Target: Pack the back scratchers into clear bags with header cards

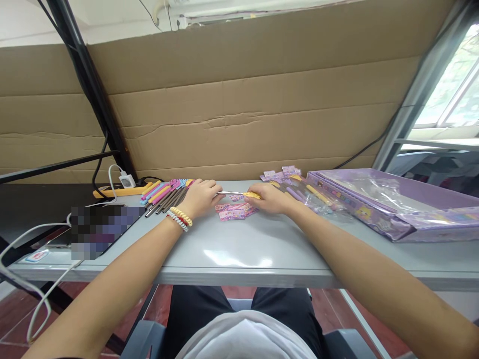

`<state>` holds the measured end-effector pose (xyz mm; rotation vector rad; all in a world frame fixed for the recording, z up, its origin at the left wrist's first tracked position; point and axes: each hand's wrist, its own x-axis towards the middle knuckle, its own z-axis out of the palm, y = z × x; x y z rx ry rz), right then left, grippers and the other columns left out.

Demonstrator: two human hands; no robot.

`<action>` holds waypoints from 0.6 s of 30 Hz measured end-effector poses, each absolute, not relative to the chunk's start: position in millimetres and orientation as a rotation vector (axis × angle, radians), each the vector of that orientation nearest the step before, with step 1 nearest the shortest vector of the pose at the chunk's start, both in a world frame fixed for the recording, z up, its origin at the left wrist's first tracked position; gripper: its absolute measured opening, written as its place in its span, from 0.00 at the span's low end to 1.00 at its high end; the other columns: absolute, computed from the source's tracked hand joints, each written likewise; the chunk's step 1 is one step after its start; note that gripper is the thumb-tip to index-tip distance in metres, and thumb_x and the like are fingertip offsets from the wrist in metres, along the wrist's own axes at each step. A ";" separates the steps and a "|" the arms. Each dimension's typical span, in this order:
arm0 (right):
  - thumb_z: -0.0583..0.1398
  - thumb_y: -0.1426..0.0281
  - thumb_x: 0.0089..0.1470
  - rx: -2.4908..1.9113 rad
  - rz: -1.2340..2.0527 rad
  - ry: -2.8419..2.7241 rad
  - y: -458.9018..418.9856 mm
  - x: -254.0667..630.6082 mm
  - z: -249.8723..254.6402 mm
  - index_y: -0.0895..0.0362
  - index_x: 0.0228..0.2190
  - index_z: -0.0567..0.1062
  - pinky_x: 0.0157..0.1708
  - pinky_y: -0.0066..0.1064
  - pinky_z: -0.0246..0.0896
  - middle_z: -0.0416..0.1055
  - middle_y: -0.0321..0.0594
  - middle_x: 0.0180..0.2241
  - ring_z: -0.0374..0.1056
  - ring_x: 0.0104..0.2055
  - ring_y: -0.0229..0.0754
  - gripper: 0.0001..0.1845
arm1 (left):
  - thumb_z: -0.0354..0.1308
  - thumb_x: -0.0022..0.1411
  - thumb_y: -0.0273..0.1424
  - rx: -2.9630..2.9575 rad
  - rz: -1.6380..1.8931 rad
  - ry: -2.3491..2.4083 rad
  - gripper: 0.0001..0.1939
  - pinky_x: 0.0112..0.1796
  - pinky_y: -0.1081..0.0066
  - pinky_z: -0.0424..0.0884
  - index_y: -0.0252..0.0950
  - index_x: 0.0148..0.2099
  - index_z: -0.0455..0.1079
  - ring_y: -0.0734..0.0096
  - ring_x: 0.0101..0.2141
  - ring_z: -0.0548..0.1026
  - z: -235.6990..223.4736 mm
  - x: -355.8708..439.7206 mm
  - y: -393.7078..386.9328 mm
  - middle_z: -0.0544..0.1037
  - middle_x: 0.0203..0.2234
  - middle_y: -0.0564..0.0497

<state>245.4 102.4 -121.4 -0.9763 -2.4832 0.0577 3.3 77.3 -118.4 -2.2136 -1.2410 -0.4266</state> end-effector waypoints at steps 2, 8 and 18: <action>0.51 0.60 0.57 -0.933 0.076 -2.451 103.5 246.0 -121.6 0.58 0.30 0.71 0.30 0.26 0.51 0.70 0.40 0.29 0.62 0.30 0.37 0.16 | 0.47 0.65 0.38 -2.201 -0.441 -1.227 0.15 0.36 0.65 0.57 0.37 0.37 0.71 0.65 0.34 0.71 -118.6 1.9 77.9 0.74 0.31 0.47; 0.53 0.58 0.55 -1.077 0.120 -2.377 105.8 247.3 -123.6 0.56 0.35 0.68 0.27 0.26 0.50 0.69 0.35 0.25 0.61 0.26 0.37 0.14 | 0.46 0.65 0.39 -2.207 -0.441 -1.256 0.16 0.37 0.65 0.57 0.38 0.40 0.72 0.64 0.36 0.71 -120.6 1.0 79.3 0.75 0.32 0.46; 0.55 0.61 0.52 -1.115 0.107 -2.438 112.8 257.3 -123.3 0.57 0.28 0.69 0.27 0.26 0.50 0.69 0.37 0.24 0.60 0.26 0.36 0.11 | 0.41 0.64 0.46 -2.247 -0.329 -1.508 0.24 0.29 0.70 0.60 0.36 0.34 0.71 0.63 0.33 0.74 -120.6 -3.6 79.9 0.77 0.30 0.46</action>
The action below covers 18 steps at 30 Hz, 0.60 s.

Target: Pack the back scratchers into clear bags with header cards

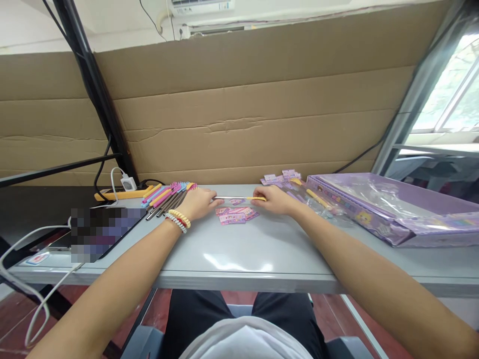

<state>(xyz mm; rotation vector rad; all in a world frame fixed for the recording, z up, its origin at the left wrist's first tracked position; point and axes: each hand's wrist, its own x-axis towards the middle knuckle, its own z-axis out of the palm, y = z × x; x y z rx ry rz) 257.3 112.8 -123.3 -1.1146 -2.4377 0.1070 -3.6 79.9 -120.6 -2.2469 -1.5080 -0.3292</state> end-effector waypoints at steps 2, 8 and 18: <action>0.56 0.63 0.50 -1.100 0.106 -2.484 110.1 256.2 -121.9 0.57 0.28 0.71 0.27 0.26 0.49 0.69 0.37 0.24 0.60 0.25 0.35 0.10 | 0.39 0.65 0.46 -2.257 -0.313 -1.495 0.25 0.28 0.70 0.60 0.36 0.33 0.71 0.63 0.32 0.74 -122.2 -2.6 79.5 0.77 0.29 0.45; 0.52 0.62 0.54 -0.990 0.185 -2.451 108.6 253.7 -122.2 0.57 0.30 0.72 0.27 0.26 0.50 0.69 0.37 0.25 0.60 0.26 0.35 0.13 | 0.42 0.64 0.47 -2.275 -0.457 -1.409 0.23 0.33 0.69 0.64 0.37 0.37 0.72 0.65 0.35 0.74 -121.4 -10.2 87.9 0.77 0.32 0.48; 0.51 0.61 0.55 -1.147 0.125 -2.377 116.4 263.2 -123.9 0.58 0.31 0.70 0.28 0.27 0.50 0.70 0.38 0.26 0.61 0.27 0.37 0.14 | 0.42 0.61 0.44 -1.693 -0.506 -2.124 0.28 0.50 0.56 0.61 0.31 0.54 0.65 0.50 0.53 0.64 -124.0 -94.5 116.7 0.68 0.52 0.36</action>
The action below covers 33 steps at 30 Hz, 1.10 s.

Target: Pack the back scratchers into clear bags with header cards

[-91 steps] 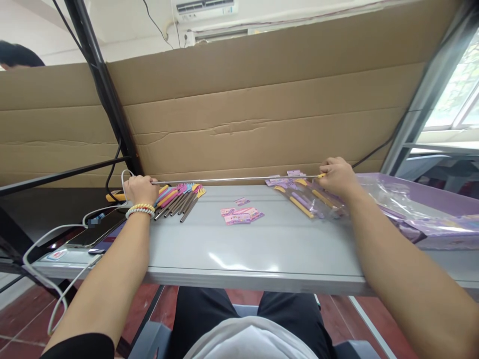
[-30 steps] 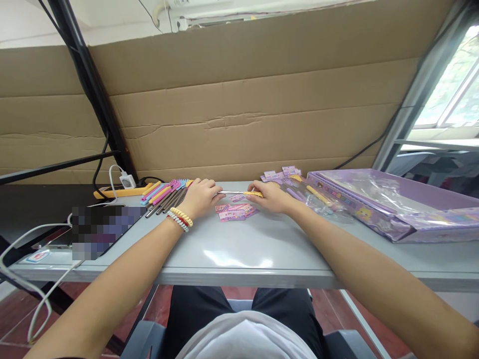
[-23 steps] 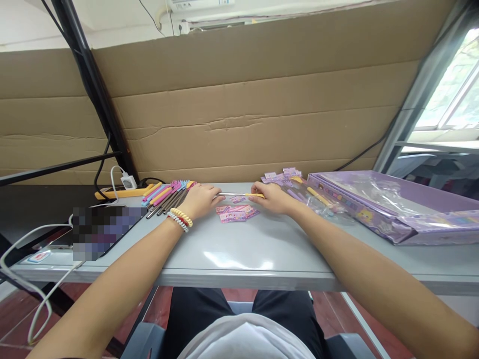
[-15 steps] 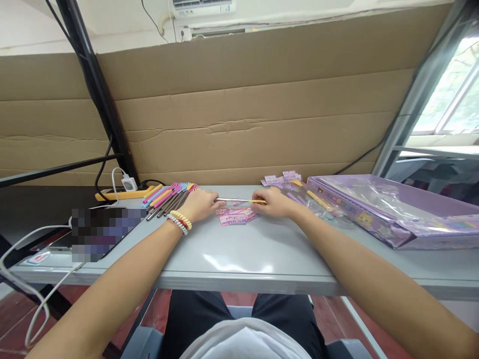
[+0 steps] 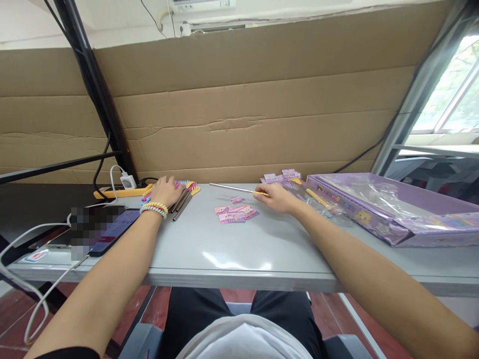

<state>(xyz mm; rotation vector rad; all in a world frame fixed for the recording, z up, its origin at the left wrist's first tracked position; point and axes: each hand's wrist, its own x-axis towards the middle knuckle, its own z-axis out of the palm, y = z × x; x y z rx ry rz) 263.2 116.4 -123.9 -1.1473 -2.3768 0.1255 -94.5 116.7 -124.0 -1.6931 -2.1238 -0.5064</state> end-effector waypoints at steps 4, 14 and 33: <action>0.51 0.59 0.55 -1.137 0.142 -2.410 114.9 261.8 -124.0 0.58 0.30 0.70 0.28 0.27 0.50 0.69 0.38 0.26 0.61 0.27 0.36 0.15 | 0.38 0.59 0.53 -1.816 -0.307 -2.359 0.37 0.52 0.53 0.58 0.33 0.61 0.58 0.46 0.57 0.59 -137.9 -104.6 126.1 0.61 0.59 0.38; 0.52 0.61 0.54 -1.175 0.109 -2.521 117.2 262.8 -126.9 0.58 0.28 0.71 0.28 0.27 0.50 0.71 0.39 0.26 0.61 0.27 0.36 0.14 | 0.34 0.56 0.59 -1.835 -0.260 -2.422 0.42 0.51 0.50 0.59 0.37 0.62 0.57 0.41 0.56 0.60 -138.6 -102.1 125.8 0.55 0.62 0.40; 0.53 0.56 0.53 -1.260 0.241 -2.594 113.8 261.0 -124.9 0.57 0.29 0.72 0.27 0.28 0.53 0.73 0.41 0.31 0.65 0.31 0.40 0.17 | 0.35 0.59 0.54 -1.939 -0.259 -2.320 0.36 0.46 0.57 0.65 0.35 0.54 0.67 0.47 0.51 0.68 -135.2 -93.8 120.7 0.68 0.53 0.38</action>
